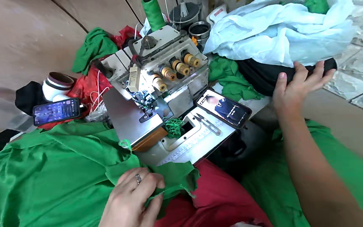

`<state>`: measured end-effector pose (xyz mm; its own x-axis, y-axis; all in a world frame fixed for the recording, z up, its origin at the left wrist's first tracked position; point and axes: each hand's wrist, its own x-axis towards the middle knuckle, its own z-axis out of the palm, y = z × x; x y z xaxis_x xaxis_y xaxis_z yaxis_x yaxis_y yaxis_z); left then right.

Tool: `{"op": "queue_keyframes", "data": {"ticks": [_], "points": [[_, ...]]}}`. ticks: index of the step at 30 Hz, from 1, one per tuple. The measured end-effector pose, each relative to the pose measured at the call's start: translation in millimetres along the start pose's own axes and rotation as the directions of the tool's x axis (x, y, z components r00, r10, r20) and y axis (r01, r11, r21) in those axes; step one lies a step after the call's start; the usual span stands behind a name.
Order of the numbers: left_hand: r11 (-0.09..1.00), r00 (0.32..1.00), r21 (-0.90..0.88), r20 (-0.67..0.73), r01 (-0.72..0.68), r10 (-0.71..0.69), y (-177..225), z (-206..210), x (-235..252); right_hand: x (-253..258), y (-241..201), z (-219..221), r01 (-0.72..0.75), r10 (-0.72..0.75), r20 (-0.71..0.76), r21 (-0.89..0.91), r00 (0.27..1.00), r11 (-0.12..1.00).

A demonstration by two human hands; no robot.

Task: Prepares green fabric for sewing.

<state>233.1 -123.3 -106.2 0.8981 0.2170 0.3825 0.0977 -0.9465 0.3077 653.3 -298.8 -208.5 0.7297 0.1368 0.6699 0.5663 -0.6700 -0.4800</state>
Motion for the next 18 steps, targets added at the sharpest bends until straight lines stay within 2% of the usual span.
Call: {"op": "queue_keyframes", "data": {"ticks": [4, 10, 13, 16, 18], "points": [[0.999, 1.0, 0.05, 0.021, -0.012, 0.011, 1.5, 0.6, -0.9, -2.6, 2.2, 0.8, -0.006, 0.006, 0.001, -0.001, 1.0, 1.0], [0.997, 0.996, 0.05, 0.071, 0.057, -0.06, 0.1, -10.5, -10.5, -4.2, 7.6, -25.2, -0.114, 0.101, 0.144, 0.088, 0.984, 0.99], [0.997, 0.996, 0.026, 0.055, 0.068, -0.07, -3.0, -10.3, -8.3, -5.3, 9.7, -34.9, -0.106, 0.092, 0.161, 0.082, 0.983, 0.991], [0.999, 0.999, 0.01, 0.021, 0.045, -0.045, -5.6, -8.0, 0.5, -9.9, -3.1, -48.5, 0.011, -0.026, 0.124, 0.118, 0.992, 0.993], [1.0, 1.0, 0.0, 0.007, 0.03, -0.03, -3.9, -4.9, 9.3, -23.3, -35.5, -62.0, 0.194, -0.23, 0.104, 0.278, 0.968, 0.941]]}}
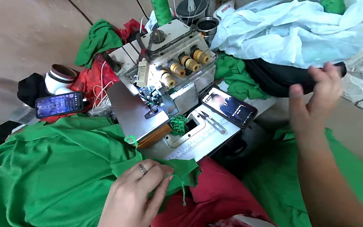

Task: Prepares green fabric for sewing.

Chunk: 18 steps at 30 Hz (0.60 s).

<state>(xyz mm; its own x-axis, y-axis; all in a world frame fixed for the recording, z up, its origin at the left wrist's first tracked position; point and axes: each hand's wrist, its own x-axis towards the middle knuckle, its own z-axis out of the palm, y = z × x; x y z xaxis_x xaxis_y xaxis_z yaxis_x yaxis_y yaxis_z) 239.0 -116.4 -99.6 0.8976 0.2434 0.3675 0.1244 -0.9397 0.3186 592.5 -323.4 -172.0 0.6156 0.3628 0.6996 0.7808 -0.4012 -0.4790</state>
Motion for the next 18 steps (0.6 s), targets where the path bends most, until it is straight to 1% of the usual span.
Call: {"op": "queue_keyframes", "data": {"ticks": [1, 2, 3, 4, 5, 6, 7, 8, 11, 15, 18], "points": [[1.0, 1.0, -0.007, -0.001, -0.003, 0.003, 2.1, 2.6, 4.6, -8.6, -25.8, 0.8, 0.085, -0.096, 0.065, 0.151, 0.993, 0.985], [1.0, 1.0, -0.009, -0.007, -0.012, 0.011, 4.2, 6.2, 9.6, -20.9, -53.6, 3.2, 0.1, -0.163, 0.171, 0.325, 0.972, 0.94], [1.0, 1.0, -0.005, -0.017, -0.022, 0.022, 6.2, 10.0, 14.7, -34.6, -80.7, 8.7, 0.078, -0.231, 0.274, 0.474, 0.934, 0.877], [0.999, 0.999, 0.007, -0.026, -0.032, 0.032, 8.1, 13.0, 19.3, -46.1, -105.8, 15.8, 0.042, -0.308, 0.361, 0.587, 0.88, 0.808], [0.999, 0.999, 0.018, -0.032, -0.034, 0.035, 9.7, 14.5, 22.8, -54.9, -126.3, 23.7, 0.007, -0.383, 0.415, 0.67, 0.825, 0.742], [0.999, 0.999, 0.03, -0.039, -0.028, 0.029, 10.8, 14.3, 25.0, -61.4, -141.3, 32.1, -0.019, -0.44, 0.43, 0.732, 0.788, 0.681], [0.999, 0.999, 0.046, -0.049, -0.016, 0.018, 11.0, 12.2, 26.0, -65.4, -152.0, 40.1, -0.023, -0.473, 0.413, 0.772, 0.778, 0.635], [0.998, 0.999, 0.063, -0.052, 0.001, 0.003, 10.1, 8.3, 25.6, -67.0, -159.1, 46.3, -0.016, -0.485, 0.383, 0.797, 0.786, 0.604], [0.995, 0.997, 0.086, -0.049, 0.055, -0.051, 1.6, -7.9, 15.5, -60.2, -165.4, 52.7, -0.032, -0.491, 0.351, 0.837, 0.797, 0.546], [0.99, 0.993, 0.077, -0.016, 0.117, -0.116, -17.5, -35.2, -5.2, -49.4, -155.7, 53.8, -0.032, -0.492, 0.382, 0.813, 0.782, 0.581], [0.982, 0.982, 0.042, 0.038, 0.186, -0.187, -31.9, -59.3, -18.4, -47.1, -147.9, 57.3, -0.054, -0.478, 0.408, 0.801, 0.778, 0.596]]}}
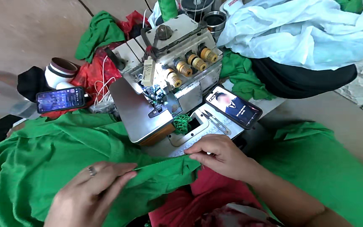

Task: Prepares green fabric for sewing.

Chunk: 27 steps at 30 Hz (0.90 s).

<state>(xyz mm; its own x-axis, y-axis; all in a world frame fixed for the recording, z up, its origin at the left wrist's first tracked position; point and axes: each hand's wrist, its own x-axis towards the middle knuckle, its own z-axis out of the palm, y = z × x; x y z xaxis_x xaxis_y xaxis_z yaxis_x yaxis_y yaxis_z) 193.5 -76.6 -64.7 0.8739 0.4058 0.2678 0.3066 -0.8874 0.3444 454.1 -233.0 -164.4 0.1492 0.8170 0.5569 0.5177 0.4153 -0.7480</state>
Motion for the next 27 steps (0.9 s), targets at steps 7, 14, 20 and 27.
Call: {"op": "queue_keyframes", "data": {"ticks": [7, 14, 20, 27], "points": [[0.976, 0.997, 0.209, -0.054, 0.069, -0.059, -20.6, -29.0, 1.2, 5.0, 3.5, 3.4, 0.028, -0.03, 0.084, 0.016, 0.996, 0.999], [0.995, 0.956, 0.043, -0.277, -0.09, 0.099, -14.3, -21.7, 52.3, 12.7, 8.4, 8.5, 0.002, -0.002, 0.004, 0.115, 1.0, 0.993], [0.987, 0.916, -0.081, -0.389, -0.138, 0.096, -3.3, -16.9, 86.7, 9.9, 0.8, 24.6, 0.021, 0.013, -0.289, 0.117, 0.957, 0.993], [0.995, 0.967, 0.015, -0.234, -0.102, 0.103, -15.9, -110.9, 118.1, 21.1, -31.3, 79.3, -0.105, 0.058, 0.263, 0.169, 0.963, 0.98]]}}
